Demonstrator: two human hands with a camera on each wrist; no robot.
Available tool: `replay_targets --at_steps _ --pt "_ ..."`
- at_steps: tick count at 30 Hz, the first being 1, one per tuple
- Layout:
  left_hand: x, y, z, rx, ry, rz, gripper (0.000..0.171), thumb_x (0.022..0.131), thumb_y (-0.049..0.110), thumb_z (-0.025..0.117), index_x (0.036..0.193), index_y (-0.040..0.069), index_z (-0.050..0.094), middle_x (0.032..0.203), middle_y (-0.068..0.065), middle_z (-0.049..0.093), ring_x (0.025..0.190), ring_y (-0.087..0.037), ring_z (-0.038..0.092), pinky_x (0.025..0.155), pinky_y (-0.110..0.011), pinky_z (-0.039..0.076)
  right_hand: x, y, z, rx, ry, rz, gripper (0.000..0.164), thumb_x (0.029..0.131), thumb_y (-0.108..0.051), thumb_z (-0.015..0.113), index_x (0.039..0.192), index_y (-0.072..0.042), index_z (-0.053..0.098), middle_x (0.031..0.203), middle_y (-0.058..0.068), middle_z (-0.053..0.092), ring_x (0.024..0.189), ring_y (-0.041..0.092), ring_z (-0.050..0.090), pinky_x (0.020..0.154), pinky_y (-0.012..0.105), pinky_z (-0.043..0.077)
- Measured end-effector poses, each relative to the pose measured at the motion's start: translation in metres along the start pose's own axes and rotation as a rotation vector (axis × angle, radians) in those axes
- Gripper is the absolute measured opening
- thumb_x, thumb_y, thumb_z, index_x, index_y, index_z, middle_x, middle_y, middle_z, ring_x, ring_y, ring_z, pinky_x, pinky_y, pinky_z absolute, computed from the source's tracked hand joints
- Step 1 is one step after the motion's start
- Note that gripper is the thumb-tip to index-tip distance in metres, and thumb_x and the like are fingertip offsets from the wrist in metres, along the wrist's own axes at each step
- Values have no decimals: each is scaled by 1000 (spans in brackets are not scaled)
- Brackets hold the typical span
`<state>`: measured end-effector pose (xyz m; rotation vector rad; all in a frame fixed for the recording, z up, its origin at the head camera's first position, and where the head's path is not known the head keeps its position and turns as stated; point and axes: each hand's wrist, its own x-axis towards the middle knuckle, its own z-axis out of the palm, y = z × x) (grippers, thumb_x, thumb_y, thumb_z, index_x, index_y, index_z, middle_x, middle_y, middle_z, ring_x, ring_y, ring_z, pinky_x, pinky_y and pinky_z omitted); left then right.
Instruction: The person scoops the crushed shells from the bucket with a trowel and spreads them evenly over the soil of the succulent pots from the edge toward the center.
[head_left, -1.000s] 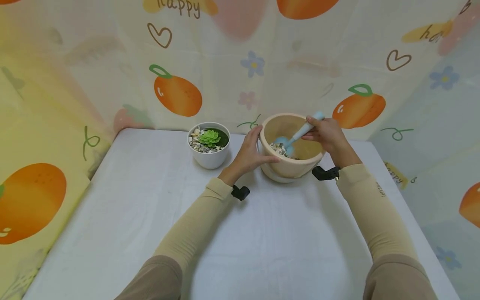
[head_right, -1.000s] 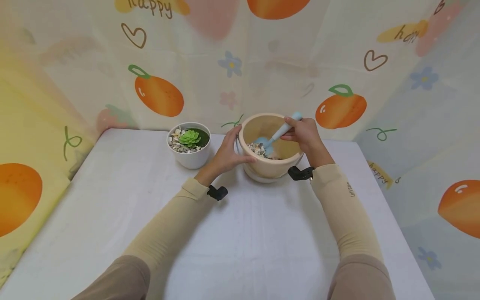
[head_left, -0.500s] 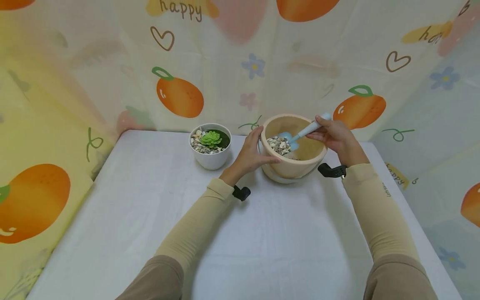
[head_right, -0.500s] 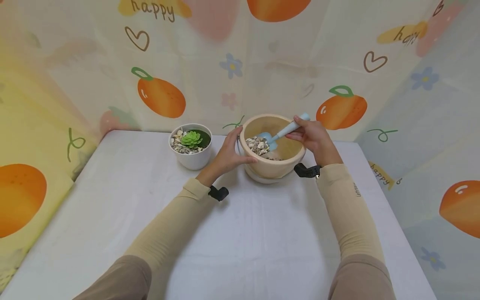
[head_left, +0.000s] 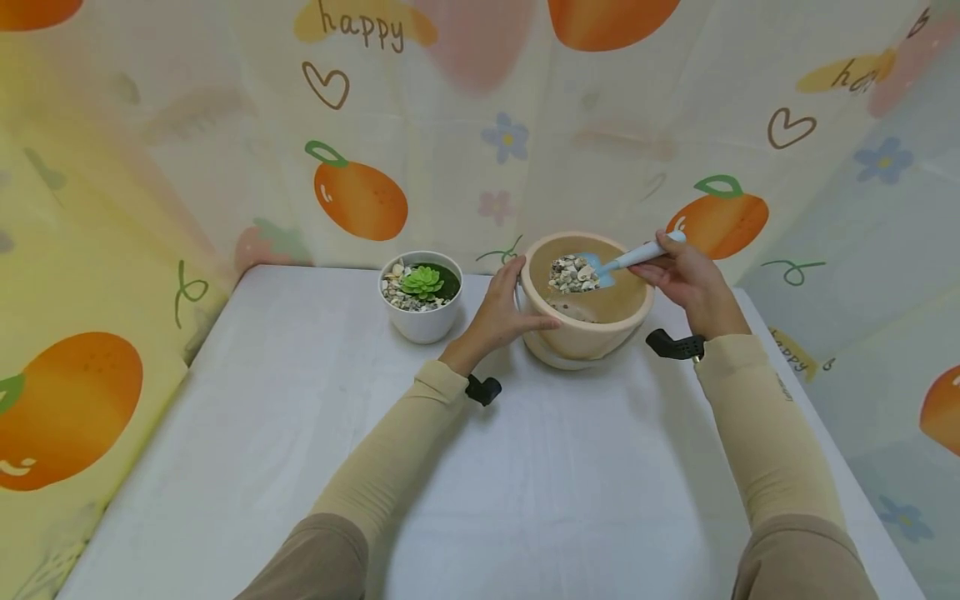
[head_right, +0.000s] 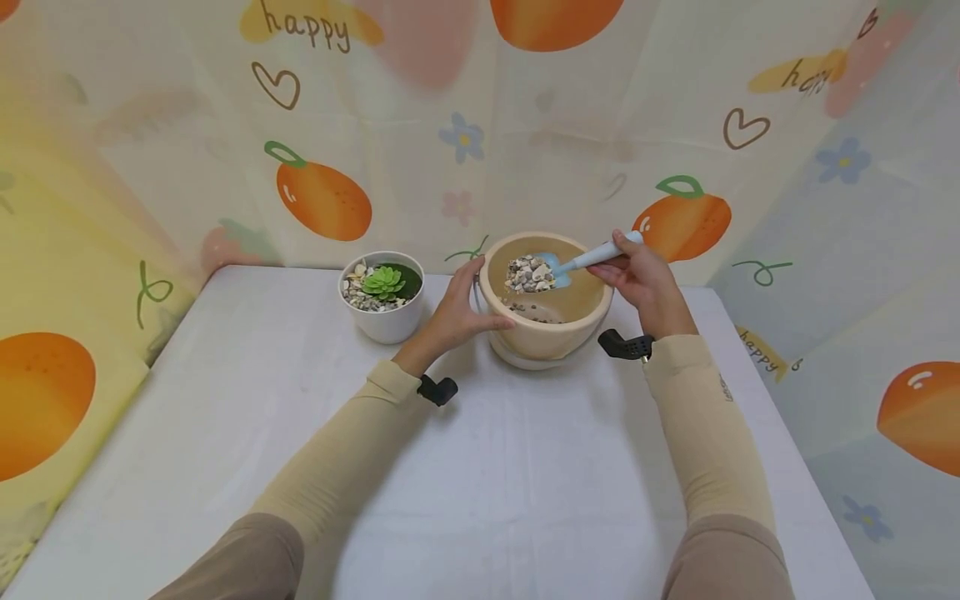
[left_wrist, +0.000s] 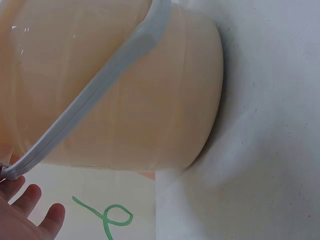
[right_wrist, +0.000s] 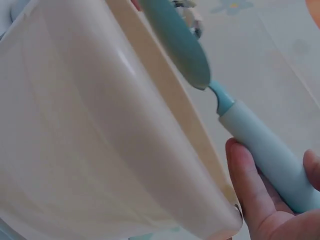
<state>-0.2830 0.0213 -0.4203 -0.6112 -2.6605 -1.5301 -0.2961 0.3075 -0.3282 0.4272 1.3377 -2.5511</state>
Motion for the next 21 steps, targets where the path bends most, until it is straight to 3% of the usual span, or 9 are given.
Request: replay_targets --at_steps 8,21 --pt "-3 1 2 14 8 -1 117 68 46 87 156 11 18 162 -9 20 149 -28 22 120 -47 26 -3 3 -1 146 -33 -72 9 95 -16 58 97 -7 57 80 15 70 83 30 73 71 43 60" --pt "-5 -2 -1 23 25 29 113 70 44 86 155 10 20 161 -9 22 149 -28 22 120 -47 26 -5 11 2 172 -14 -157 14 94 -16 60 97 -4 55 80 20 71 81 32 73 70 43 60"
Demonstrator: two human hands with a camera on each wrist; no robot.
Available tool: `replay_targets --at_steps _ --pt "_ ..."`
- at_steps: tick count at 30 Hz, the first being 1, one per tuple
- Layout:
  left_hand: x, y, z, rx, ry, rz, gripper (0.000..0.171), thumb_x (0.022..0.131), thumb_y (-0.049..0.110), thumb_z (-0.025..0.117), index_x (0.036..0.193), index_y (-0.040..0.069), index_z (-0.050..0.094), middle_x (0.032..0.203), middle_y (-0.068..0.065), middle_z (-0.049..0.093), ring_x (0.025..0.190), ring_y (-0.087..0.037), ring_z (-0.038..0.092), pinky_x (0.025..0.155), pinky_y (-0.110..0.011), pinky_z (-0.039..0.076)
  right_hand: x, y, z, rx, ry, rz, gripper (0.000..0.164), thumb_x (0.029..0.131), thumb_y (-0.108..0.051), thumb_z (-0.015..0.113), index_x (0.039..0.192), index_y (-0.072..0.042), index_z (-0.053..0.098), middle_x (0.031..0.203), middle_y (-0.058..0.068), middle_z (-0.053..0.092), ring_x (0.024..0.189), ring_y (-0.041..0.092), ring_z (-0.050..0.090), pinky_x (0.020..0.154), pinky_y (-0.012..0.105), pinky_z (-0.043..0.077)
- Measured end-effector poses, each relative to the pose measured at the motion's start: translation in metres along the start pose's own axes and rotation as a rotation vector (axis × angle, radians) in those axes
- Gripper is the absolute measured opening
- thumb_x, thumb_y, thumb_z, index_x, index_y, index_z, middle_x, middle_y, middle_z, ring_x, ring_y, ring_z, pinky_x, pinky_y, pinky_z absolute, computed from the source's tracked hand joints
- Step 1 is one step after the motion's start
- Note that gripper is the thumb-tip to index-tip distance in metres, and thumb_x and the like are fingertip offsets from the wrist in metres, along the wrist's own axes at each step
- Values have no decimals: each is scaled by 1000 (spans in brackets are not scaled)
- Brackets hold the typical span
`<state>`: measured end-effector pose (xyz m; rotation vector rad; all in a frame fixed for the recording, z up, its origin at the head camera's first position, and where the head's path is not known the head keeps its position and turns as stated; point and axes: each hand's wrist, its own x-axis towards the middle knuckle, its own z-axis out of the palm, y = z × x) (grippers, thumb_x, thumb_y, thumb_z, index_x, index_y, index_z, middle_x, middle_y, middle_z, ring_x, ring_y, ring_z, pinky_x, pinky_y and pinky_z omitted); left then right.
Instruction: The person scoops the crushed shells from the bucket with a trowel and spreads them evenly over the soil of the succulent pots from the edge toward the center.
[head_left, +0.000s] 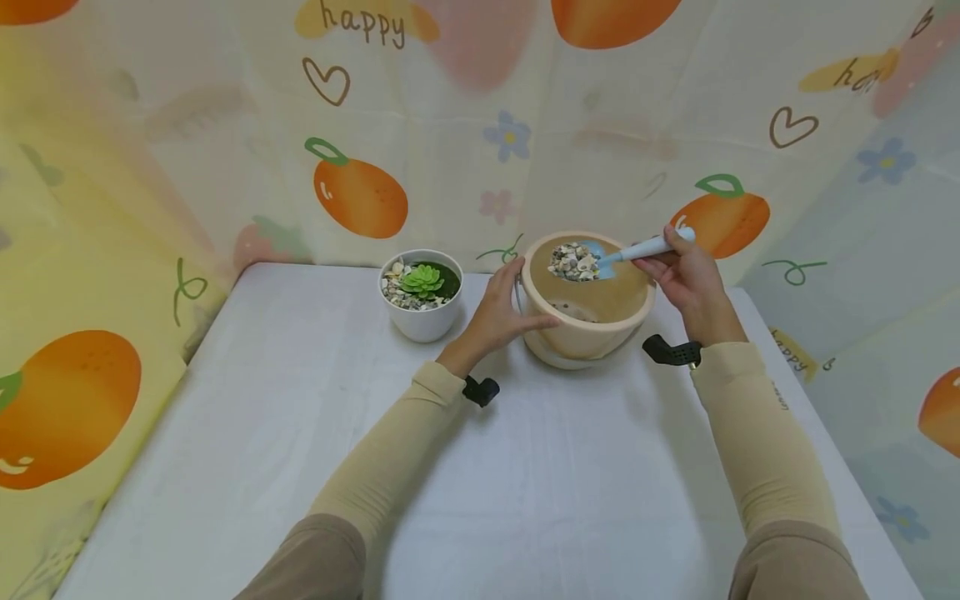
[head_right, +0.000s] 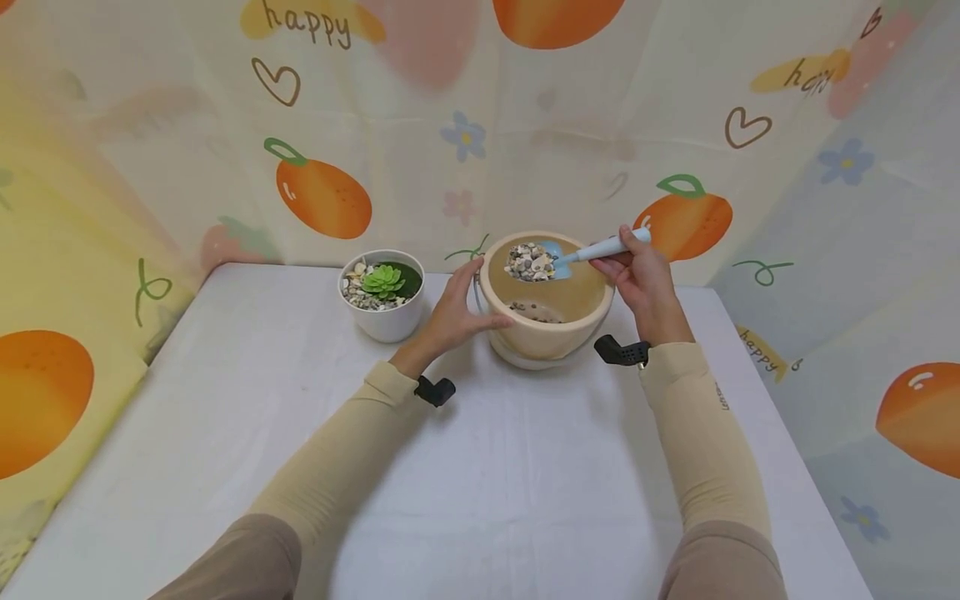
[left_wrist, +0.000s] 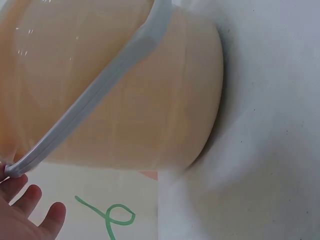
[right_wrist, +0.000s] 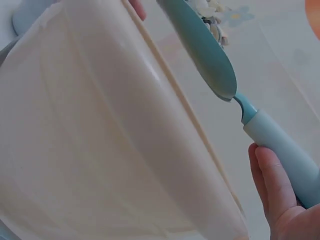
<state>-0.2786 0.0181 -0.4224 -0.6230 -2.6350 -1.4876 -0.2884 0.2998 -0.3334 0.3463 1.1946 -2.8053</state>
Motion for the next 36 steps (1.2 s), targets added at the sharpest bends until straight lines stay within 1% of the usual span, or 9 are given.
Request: replay_targets --at_steps 6,8,11,16,20,24,28,32,36 --pt "1 -2 -3 10 -9 14 110 72 43 85 155 8 22 161 -9 24 149 -28 21 119 -49 26 -3 2 -2 6 33 -31 16 93 -17 62 102 -5 57 84 18 72 84 32 74 84 44 51" --pt "1 -2 -5 8 -8 20 109 72 42 85 154 7 23 160 -10 26 148 -29 22 119 -49 26 -5 3 -2 -1 36 -41 16 93 -17 62 103 -5 57 85 17 71 84 31 74 86 44 49" --pt "0 -1 -7 4 -7 25 108 72 41 85 154 7 24 159 -11 27 148 -29 24 119 -50 27 -8 5 -2 -11 31 -58 17 94 -18 61 104 -5 58 84 15 70 87 30 74 85 43 51" --pt "0 -1 -10 14 -10 19 106 74 41 84 155 10 23 159 -10 27 148 -28 23 119 -48 26 -12 8 -1 -7 12 -82 16 95 -19 59 103 -4 57 83 15 71 86 29 74 77 40 58" --pt "1 -1 -11 7 -10 30 104 74 40 84 154 11 24 159 -10 28 148 -28 24 119 -49 26 -13 11 -1 1 3 -93 15 96 -18 57 99 -3 57 80 16 70 82 30 74 74 40 59" --pt "0 0 -12 -2 -15 47 102 75 39 84 154 10 25 158 -11 29 147 -29 25 119 -51 27 -15 12 -1 30 5 -94 15 95 -17 59 98 -2 57 79 17 69 81 30 74 72 41 59" --pt "-1 0 -14 -14 -10 58 100 75 37 84 153 9 27 157 -11 32 147 -28 27 119 -49 27 -18 12 0 42 16 -100 17 93 -16 61 100 -2 56 80 17 69 81 30 74 72 40 59" --pt "-1 0 -17 -40 2 83 97 75 36 84 152 10 31 153 -12 38 143 -26 34 118 -47 30 -21 12 2 33 24 -116 17 94 -17 60 102 -2 55 81 17 69 84 29 74 76 39 58" --pt "0 0 -20 -34 0 85 95 75 37 83 151 12 33 151 -10 41 142 -25 36 117 -47 32 -22 13 4 40 29 -129 19 93 -17 63 102 -2 55 81 16 67 85 29 74 78 39 58"
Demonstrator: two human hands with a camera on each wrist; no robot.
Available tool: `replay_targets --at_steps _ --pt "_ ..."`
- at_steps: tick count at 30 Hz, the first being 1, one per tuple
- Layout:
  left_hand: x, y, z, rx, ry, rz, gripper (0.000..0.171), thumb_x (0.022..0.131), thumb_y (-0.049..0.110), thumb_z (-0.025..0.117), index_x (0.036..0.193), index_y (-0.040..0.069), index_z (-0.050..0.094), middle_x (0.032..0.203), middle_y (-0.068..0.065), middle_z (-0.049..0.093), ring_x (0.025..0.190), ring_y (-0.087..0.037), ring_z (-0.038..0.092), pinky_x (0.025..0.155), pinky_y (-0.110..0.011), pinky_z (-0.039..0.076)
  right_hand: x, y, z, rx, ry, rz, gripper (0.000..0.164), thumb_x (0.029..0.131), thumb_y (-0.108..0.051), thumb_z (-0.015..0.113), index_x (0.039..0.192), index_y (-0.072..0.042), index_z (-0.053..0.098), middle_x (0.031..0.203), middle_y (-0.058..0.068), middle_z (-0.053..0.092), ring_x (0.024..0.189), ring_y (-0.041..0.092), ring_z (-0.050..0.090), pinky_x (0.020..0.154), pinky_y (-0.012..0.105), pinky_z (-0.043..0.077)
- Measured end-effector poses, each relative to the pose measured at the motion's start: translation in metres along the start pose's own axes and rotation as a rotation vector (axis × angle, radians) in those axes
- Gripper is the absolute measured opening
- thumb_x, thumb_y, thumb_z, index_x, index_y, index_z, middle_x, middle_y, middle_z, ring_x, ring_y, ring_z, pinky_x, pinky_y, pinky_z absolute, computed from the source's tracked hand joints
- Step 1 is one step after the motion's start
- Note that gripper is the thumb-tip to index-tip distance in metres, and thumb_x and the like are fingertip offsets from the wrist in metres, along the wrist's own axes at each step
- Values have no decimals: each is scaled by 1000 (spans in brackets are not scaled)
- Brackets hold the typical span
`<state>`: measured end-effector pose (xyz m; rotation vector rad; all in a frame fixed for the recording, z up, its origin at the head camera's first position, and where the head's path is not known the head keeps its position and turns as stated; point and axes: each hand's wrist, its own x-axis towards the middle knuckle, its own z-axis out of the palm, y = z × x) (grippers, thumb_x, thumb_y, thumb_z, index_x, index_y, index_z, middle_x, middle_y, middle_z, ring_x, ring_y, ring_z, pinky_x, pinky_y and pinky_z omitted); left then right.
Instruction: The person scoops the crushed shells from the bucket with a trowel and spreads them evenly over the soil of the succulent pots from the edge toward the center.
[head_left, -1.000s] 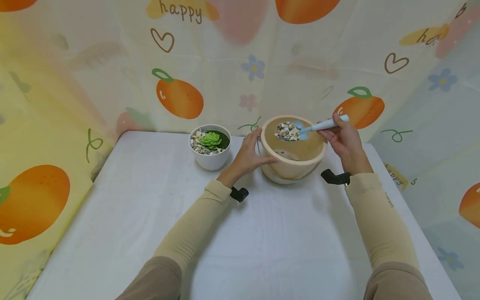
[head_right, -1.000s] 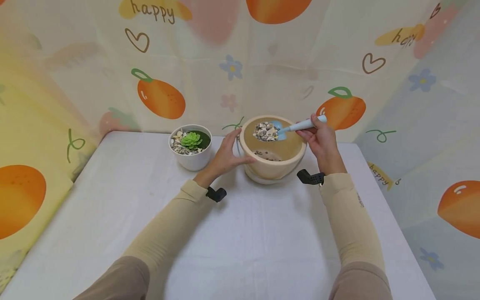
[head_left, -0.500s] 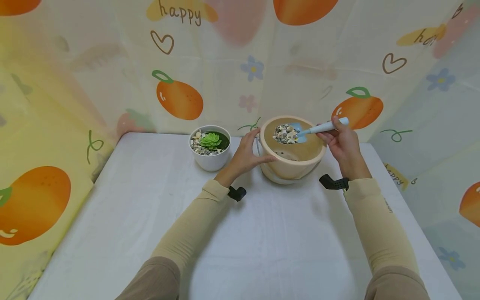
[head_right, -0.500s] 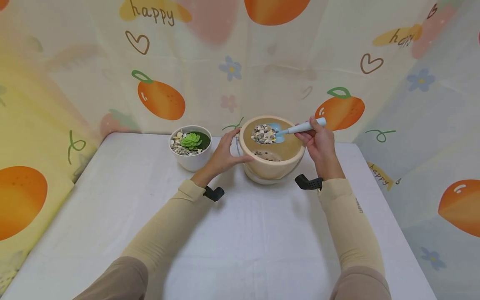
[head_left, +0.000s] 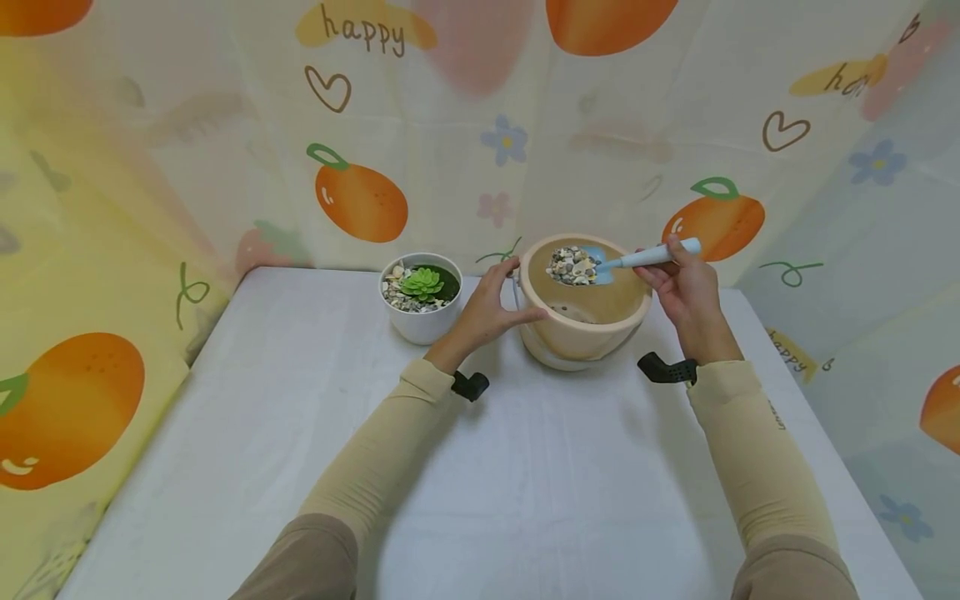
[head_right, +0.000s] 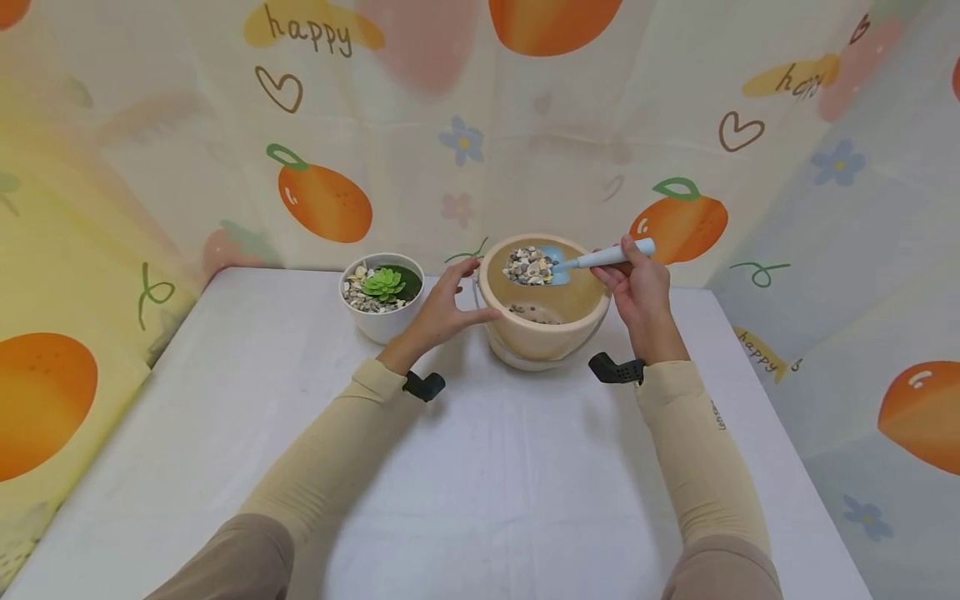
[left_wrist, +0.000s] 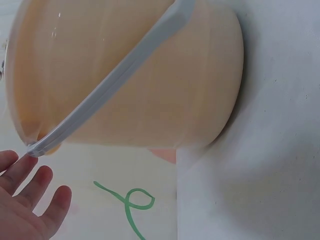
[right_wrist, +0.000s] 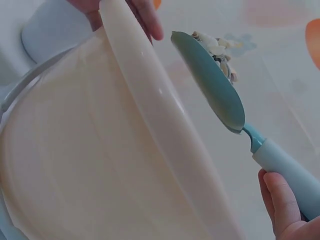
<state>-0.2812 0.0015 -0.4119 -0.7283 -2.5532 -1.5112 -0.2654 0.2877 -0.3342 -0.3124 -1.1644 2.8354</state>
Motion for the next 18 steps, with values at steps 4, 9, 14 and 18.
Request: replay_targets --at_steps 4,9,14,18 --pt "0 0 -3 14 -7 -18 96 76 38 83 152 12 31 154 -10 38 144 -26 34 117 -47 31 -1 2 3 1 9 -21 22 91 -17 66 101 -1 56 78 17 68 81 30 75 74 39 59" --pt "-3 1 -7 24 -10 -34 98 76 40 82 153 10 29 157 -10 34 146 -27 29 118 -49 29 -2 3 7 23 24 -55 17 93 -15 63 94 0 57 73 18 70 73 30 74 68 39 59" --pt "-7 -1 -14 42 -6 -48 99 75 44 82 153 11 30 158 -8 32 147 -27 27 118 -49 28 -2 3 10 44 37 -63 14 94 -14 61 94 0 58 71 19 70 72 31 74 68 41 58" --pt "-10 -1 -20 49 -4 -47 98 76 43 82 153 12 30 158 -8 32 147 -27 26 118 -50 28 -3 5 12 16 48 -78 18 90 -16 67 96 -1 60 73 17 70 74 29 74 69 40 59"
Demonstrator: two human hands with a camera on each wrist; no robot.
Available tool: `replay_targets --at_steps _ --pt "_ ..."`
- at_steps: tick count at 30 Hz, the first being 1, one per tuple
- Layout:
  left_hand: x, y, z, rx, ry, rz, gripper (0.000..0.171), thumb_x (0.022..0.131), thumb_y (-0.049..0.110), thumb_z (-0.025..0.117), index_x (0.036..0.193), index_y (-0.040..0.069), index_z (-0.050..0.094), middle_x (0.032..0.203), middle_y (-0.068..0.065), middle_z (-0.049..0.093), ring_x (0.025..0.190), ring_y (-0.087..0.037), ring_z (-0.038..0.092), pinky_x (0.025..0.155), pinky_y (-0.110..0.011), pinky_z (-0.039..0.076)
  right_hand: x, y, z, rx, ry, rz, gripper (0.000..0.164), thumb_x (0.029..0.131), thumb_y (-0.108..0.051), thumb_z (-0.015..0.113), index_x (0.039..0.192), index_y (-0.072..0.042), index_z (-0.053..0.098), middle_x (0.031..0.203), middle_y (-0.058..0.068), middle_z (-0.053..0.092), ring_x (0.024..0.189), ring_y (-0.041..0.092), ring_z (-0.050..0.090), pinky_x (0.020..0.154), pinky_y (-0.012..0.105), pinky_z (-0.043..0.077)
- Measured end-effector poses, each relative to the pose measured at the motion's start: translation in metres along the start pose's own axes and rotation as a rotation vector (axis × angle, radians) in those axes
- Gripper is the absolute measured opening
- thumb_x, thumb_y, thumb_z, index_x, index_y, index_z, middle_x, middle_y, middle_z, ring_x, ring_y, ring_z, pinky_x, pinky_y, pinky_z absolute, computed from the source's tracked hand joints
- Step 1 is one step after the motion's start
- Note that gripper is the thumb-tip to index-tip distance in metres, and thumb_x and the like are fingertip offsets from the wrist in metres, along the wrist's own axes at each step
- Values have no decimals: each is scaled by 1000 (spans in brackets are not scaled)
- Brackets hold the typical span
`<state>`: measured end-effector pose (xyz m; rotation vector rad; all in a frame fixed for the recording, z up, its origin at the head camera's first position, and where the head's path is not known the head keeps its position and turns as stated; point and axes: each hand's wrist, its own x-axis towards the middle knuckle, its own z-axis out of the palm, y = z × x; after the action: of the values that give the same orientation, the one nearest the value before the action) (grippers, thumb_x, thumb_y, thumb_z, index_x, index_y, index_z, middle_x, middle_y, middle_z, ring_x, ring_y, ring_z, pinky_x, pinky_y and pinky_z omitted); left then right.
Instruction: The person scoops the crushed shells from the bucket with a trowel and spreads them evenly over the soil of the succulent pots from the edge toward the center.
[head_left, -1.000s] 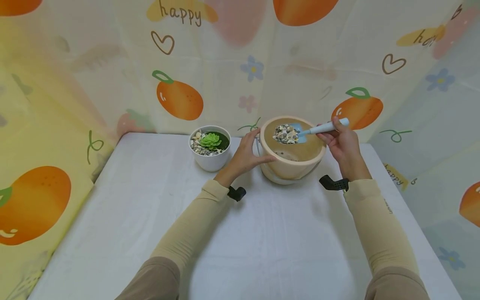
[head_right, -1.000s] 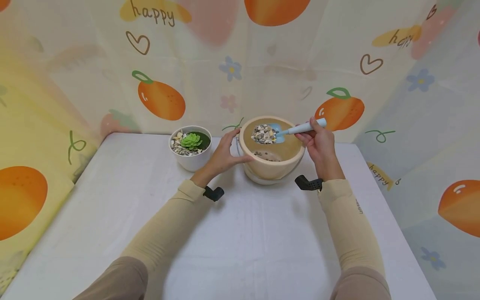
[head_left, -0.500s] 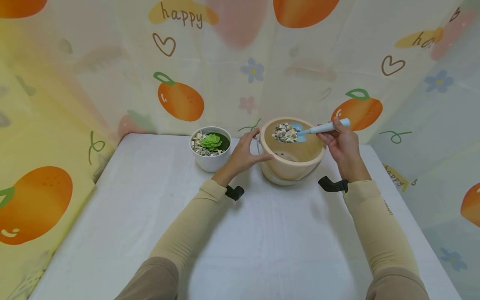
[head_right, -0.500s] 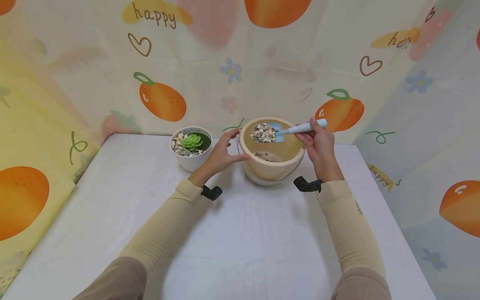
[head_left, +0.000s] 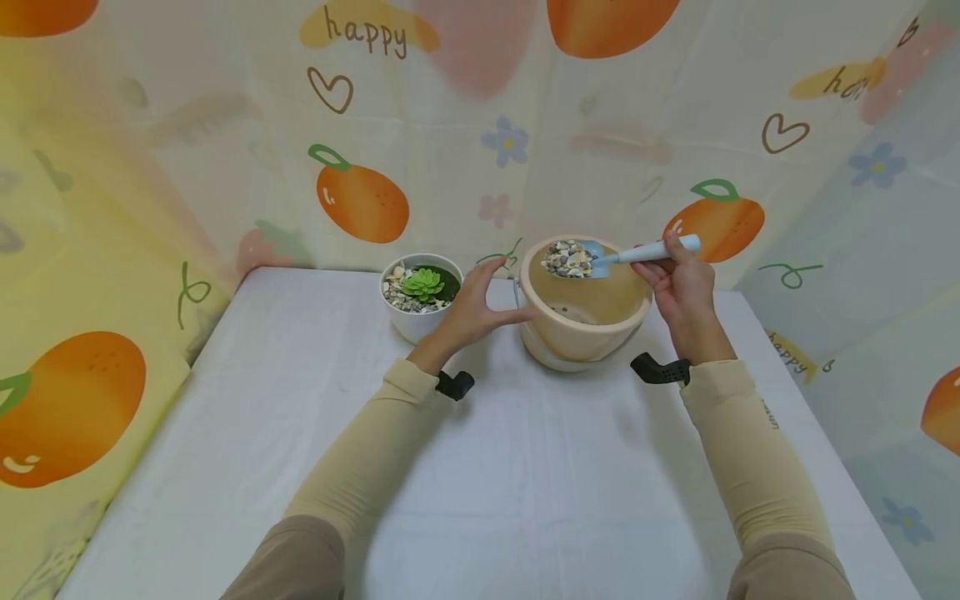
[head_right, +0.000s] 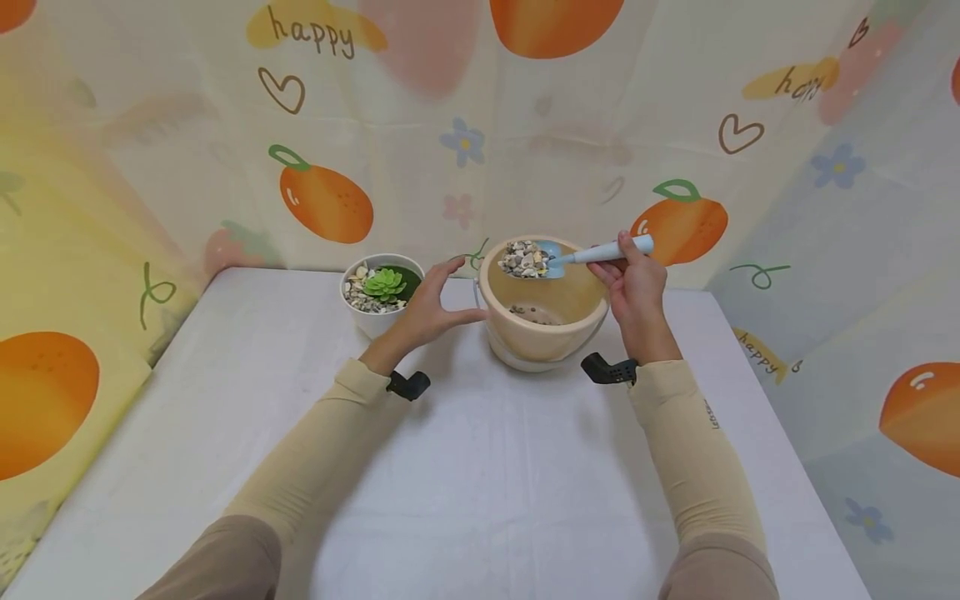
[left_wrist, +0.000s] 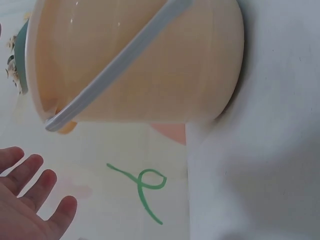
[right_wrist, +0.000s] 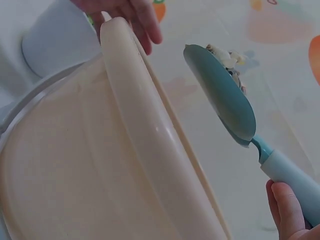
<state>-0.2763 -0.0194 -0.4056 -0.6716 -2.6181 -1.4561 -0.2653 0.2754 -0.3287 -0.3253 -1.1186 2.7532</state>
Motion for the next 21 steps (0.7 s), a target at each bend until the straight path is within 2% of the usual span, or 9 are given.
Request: replay_targets --at_steps 8,16,21 --pt "-5 -2 -14 27 -5 -15 101 75 49 81 154 13 28 159 -8 29 148 -27 25 118 -52 28 -3 5 9 39 -19 0 14 93 -13 64 98 -2 58 73 20 71 72 30 74 68 41 58" --pt "-9 -3 -26 63 15 -12 98 76 43 82 153 12 30 159 -9 29 147 -28 25 118 -51 27 -6 9 15 30 -17 -16 17 92 -15 65 103 -4 58 76 17 71 77 30 74 71 41 58" --pt "-11 -1 -34 71 20 -17 99 76 45 81 153 12 29 159 -9 27 147 -28 24 118 -52 28 -6 11 17 18 -8 -21 18 90 -16 67 101 -4 59 76 16 71 77 29 75 73 41 58"
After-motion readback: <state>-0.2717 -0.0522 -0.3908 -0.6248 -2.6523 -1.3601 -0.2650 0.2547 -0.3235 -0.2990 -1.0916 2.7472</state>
